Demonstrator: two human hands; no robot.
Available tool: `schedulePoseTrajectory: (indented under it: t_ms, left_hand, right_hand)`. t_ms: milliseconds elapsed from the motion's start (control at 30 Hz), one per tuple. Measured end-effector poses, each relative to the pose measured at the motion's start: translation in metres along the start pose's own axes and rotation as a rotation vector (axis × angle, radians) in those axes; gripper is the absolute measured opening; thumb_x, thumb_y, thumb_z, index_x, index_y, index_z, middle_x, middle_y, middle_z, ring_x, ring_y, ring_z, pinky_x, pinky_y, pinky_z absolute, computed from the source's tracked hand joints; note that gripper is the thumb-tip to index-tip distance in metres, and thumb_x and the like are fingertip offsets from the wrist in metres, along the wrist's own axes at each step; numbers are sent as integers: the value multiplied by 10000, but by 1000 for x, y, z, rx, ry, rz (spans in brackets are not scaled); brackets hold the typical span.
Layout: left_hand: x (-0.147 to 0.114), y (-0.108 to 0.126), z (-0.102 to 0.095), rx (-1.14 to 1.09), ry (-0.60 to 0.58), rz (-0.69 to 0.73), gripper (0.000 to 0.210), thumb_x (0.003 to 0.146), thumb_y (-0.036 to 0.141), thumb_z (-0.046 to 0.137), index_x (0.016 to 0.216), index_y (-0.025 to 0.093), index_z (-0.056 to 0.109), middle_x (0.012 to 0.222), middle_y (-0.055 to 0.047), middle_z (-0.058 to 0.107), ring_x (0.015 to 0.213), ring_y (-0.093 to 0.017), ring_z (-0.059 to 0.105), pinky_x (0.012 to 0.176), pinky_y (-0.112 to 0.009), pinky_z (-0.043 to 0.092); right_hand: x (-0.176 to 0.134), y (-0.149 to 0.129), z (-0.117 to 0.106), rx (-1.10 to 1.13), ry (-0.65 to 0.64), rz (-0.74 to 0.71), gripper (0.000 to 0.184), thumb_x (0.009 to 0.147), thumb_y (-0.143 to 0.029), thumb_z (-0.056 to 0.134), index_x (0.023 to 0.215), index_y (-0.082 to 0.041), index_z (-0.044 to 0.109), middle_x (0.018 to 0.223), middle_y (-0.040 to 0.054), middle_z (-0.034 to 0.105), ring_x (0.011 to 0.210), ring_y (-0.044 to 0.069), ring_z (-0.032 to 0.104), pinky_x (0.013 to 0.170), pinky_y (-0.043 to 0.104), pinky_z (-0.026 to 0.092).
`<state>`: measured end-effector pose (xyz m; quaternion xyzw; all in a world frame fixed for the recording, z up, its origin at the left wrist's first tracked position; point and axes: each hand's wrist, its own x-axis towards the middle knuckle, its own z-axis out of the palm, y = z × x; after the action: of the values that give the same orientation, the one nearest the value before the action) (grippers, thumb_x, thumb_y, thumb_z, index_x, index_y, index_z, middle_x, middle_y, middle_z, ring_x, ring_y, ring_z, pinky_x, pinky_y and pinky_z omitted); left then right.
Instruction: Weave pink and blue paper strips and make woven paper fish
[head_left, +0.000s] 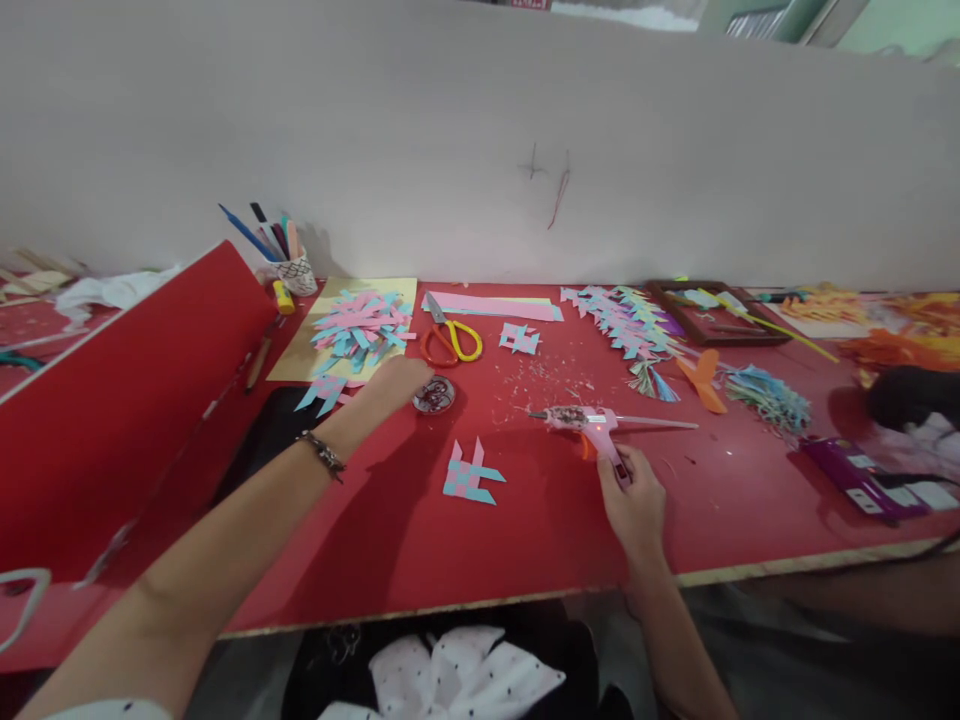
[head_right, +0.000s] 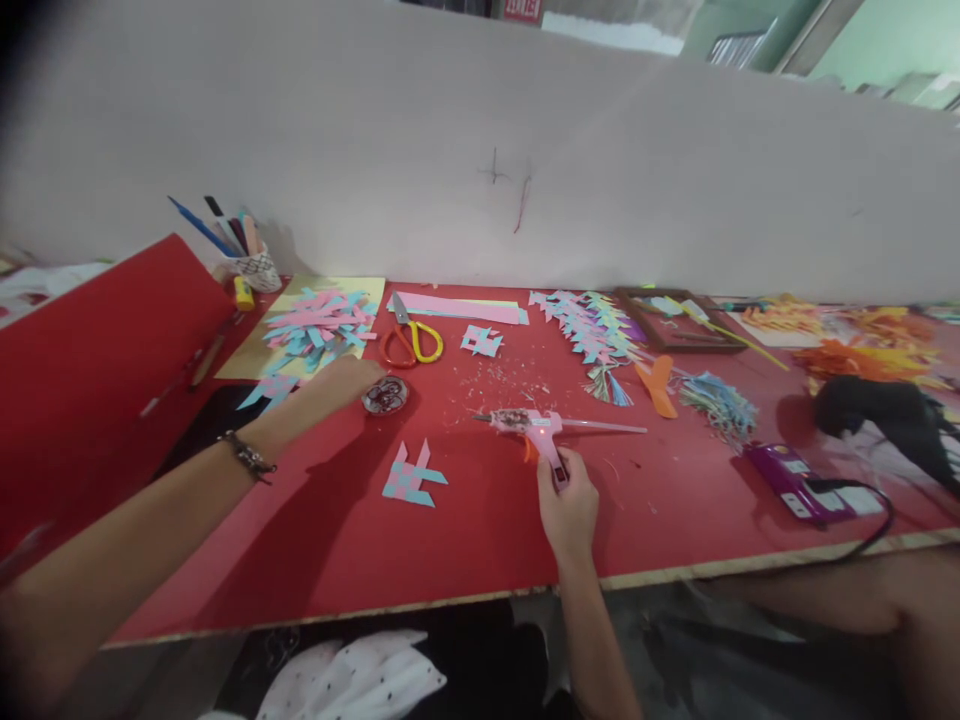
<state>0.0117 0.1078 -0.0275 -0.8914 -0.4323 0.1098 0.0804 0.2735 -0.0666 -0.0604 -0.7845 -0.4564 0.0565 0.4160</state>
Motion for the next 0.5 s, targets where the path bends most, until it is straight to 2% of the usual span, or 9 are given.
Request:
schedulePoseTrajectory:
  t_ms: [133,500]
  left_hand:
    - [4,3,-4,39,-27,-7,213,690,-8,476,662,123,641,685,-98,679,657,-187,627,555,-242,409]
    - [3,-5,-9,112,-48,119,222,696,-7,483,690,141,648,749,-101,687,692,-205,634,582,-268,433]
  right_hand:
    - [1,0,0,5,-9,-11,338,673,-471,395,775,-178,530,715,81,608,636,191,539,591,281,393]
    - [-1,2,0,14,-4,-44,323,695,-438,402,785,-169,555,702,71,617,627,180,538,585,276,404]
